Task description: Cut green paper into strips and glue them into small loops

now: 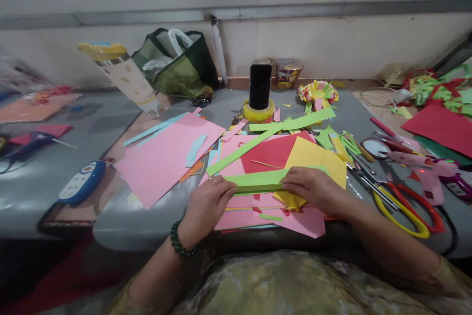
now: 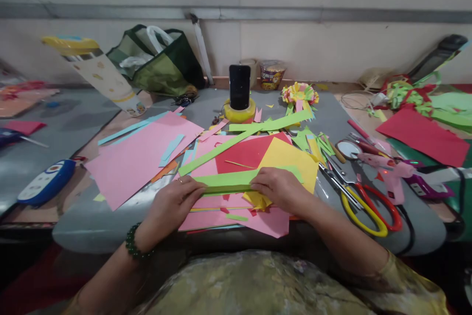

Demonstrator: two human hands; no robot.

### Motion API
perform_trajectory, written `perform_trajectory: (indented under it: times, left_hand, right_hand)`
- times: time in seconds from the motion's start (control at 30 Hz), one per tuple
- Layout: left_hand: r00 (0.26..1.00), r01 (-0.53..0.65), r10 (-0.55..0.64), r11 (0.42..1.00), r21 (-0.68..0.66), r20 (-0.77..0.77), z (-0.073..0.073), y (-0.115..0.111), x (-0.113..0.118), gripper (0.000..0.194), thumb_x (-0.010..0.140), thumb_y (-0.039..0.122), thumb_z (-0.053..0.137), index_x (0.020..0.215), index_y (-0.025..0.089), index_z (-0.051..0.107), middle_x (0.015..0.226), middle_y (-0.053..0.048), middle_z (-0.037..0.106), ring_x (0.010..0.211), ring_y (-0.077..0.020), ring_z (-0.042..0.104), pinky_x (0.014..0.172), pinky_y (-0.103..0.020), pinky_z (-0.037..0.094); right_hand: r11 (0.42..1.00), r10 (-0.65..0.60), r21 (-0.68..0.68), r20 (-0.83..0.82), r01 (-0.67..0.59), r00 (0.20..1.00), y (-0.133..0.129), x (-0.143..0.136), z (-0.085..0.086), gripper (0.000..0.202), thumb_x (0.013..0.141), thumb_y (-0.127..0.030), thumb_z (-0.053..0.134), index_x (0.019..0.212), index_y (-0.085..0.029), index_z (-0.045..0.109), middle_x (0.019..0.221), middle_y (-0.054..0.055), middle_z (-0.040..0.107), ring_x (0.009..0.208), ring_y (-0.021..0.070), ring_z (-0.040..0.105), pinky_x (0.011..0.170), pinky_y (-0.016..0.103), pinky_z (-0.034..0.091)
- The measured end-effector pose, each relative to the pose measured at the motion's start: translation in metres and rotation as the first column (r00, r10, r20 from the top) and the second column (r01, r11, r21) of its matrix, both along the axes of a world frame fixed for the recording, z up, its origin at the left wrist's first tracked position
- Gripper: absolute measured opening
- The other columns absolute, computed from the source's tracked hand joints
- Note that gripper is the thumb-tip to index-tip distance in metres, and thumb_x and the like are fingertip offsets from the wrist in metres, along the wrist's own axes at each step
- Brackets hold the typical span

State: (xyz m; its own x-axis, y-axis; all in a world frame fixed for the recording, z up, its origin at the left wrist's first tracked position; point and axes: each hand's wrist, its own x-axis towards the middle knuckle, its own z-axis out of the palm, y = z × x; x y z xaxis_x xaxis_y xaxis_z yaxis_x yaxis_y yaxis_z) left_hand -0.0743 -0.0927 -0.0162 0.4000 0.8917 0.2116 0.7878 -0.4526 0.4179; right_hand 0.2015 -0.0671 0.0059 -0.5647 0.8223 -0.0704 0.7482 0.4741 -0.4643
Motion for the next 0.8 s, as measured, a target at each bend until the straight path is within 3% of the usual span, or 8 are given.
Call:
perform_trajectory:
  times: [0.07,0.17,0.33,0.47,0.63,0.77,0.8]
  left_hand:
    - [0.998,-0.065,0.066,0.996,-0.057,0.024,0.001,0.004,-0.003,0.026,0.094,0.029,0.047,0.082,0.022,0.069,0.076,-0.002,0.068,0.073,-0.0176,0.063,0.065,-0.029,0.048]
    - [0.989,-0.140,0.143,0.987,-0.082,0.032,0.001,0.008,-0.005,0.022,0.091,0.030,0.052,0.077,0.021,0.067,0.076,-0.002,0.065,0.073,-0.0189,0.062,0.066,-0.031,0.047]
    - [0.984,-0.176,0.178,0.983,-0.056,0.033,-0.003,0.007,-0.005,0.019,0.089,0.030,0.054,0.075,0.021,0.064,0.080,-0.003,0.061,0.077,-0.0200,0.060,0.070,-0.032,0.049]
    - [0.982,-0.180,0.181,0.983,-0.036,0.054,-0.008,0.005,-0.005,0.017,0.088,0.029,0.054,0.075,0.021,0.063,0.082,-0.004,0.061,0.083,-0.0214,0.059,0.074,-0.034,0.050]
    - [0.970,-0.197,0.195,0.980,-0.001,0.146,-0.008,0.002,-0.008,0.013,0.084,0.029,0.059,0.073,0.022,0.059,0.097,-0.007,0.064,0.097,-0.0247,0.060,0.082,-0.039,0.051]
    - [0.921,-0.233,0.248,0.969,-0.085,0.302,-0.002,-0.003,-0.010,0.003,0.077,0.021,0.058,0.078,0.022,0.055,0.096,-0.005,0.065,0.100,-0.0239,0.061,0.084,-0.037,0.052]
    - [0.891,-0.242,0.272,0.962,-0.126,0.363,0.000,-0.004,-0.010,0.009,0.076,0.020,0.057,0.085,0.022,0.057,0.096,-0.004,0.066,0.097,-0.0226,0.062,0.082,-0.036,0.053]
  right_hand:
    - [0.990,-0.094,-0.104,-0.005,0.093,0.996,0.004,-0.001,0.004,0.019,0.093,-0.025,0.053,0.087,-0.021,0.070,0.085,0.003,0.070,0.075,0.0159,0.063,0.065,0.025,0.045]
    - [0.980,-0.162,-0.112,0.043,0.166,0.986,0.008,-0.004,0.008,0.012,0.087,-0.027,0.060,0.081,-0.020,0.067,0.085,0.003,0.068,0.077,0.0170,0.062,0.066,0.026,0.044]
    - [0.975,-0.177,-0.117,0.119,0.191,0.977,0.010,-0.004,0.015,0.020,0.083,-0.031,0.066,0.099,-0.018,0.065,0.096,0.006,0.067,0.084,0.0191,0.061,0.069,0.027,0.044]
    - [0.983,-0.082,-0.156,0.100,0.097,0.992,0.011,-0.003,0.017,0.014,0.083,-0.031,0.065,0.090,-0.019,0.065,0.090,0.005,0.066,0.080,0.0179,0.060,0.065,0.025,0.042]
    - [0.998,0.015,-0.062,0.025,-0.013,1.000,0.011,0.001,0.016,0.013,0.087,-0.025,0.056,0.077,-0.020,0.062,0.079,0.003,0.065,0.073,0.0157,0.058,0.064,0.024,0.042]
    - [0.998,0.023,0.064,-0.011,-0.022,1.000,0.008,0.007,0.015,0.016,0.089,-0.025,0.050,0.079,-0.021,0.062,0.074,0.003,0.066,0.068,0.0157,0.058,0.061,0.025,0.041]
    - [0.996,0.028,0.090,-0.024,-0.026,0.999,0.007,0.008,0.014,0.018,0.089,-0.026,0.048,0.078,-0.021,0.062,0.074,0.003,0.065,0.067,0.0158,0.058,0.060,0.025,0.041]
